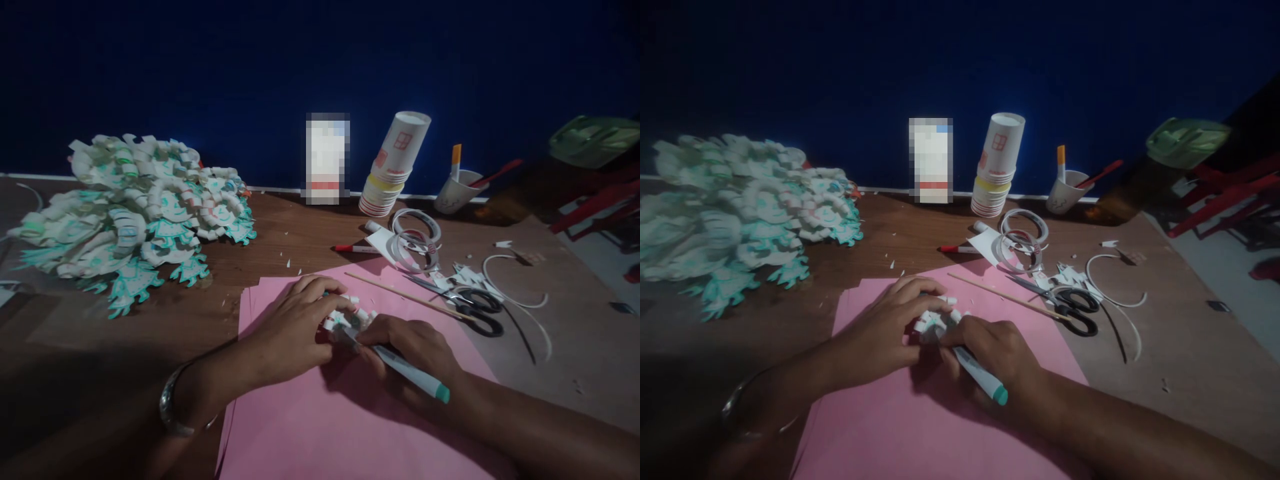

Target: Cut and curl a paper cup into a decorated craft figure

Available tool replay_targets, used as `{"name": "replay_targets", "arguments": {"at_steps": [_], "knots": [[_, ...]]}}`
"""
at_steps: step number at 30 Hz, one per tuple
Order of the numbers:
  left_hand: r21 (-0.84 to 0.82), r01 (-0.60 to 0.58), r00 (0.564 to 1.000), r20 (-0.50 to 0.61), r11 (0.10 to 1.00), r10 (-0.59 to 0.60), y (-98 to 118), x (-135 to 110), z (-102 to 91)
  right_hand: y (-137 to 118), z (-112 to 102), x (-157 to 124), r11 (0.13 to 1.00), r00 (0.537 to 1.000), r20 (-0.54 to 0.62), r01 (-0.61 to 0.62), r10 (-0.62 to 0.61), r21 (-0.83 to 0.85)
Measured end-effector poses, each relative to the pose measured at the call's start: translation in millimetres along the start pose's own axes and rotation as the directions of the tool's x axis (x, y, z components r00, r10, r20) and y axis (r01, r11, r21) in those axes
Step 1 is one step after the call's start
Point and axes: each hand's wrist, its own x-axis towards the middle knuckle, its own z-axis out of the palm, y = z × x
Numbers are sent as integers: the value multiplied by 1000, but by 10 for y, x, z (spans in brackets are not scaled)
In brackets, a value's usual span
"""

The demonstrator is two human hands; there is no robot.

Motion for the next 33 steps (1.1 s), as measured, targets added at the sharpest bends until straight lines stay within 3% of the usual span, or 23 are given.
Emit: {"name": "replay_targets", "arguments": {"at_steps": [17,33], "knots": [[3,6,1000,2,1000,-6,-8,4,8,17,39,-38,998,998,20,55,-55,-4],[-9,0,1000,6,1000,0,-3,4,0,16,3,-14,999,999,39,-14,12,42]]}}
